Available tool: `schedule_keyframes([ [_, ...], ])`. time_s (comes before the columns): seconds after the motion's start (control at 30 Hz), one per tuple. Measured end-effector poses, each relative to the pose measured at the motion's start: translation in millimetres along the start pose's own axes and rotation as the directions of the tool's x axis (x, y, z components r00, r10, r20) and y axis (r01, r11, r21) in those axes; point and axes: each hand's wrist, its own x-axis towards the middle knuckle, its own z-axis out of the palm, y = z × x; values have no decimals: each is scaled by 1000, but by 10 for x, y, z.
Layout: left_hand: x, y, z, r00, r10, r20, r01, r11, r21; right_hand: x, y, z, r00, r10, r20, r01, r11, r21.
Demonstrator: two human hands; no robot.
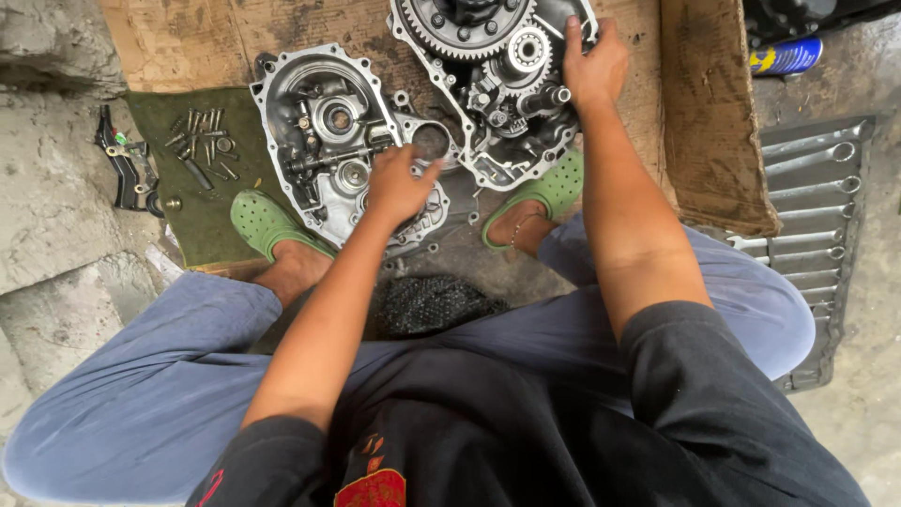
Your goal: The person assembles a motorcycle engine by placing gears and shafts into the crankcase halves. They use a rubber mallet to tap components into place and repeatedly rotate the gears to check alignment.
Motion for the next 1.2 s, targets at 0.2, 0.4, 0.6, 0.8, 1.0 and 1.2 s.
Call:
schedule_keyframes([
  [0.2,-416,-399,-13,1000,0,5,-1,998,65,-19,20,7,999,-44,-12,45,998,37],
  [0.4,-672,-276,235,990,119,78,-125,988,86,-43,11,-3,998,-49,-31,50,999,19],
  [0.6,-654,-341,335,997,67,47,-73,988,138,-57,-33,-18,998,-62,-28,63,997,46],
  [0.8,-543,-401,437,998,49,44,-59,960,273,-73,-56,-42,999,-39,-21,40,998,45],
  [1.0,-550,-537,304,988,23,154,-41,993,113,-82,-27,-21,994,-93,-53,94,996,15],
  [1.2,-326,-696,287,951,-65,304,80,996,-35,-90,-30,-13,999,-38,-28,36,997,-75],
])
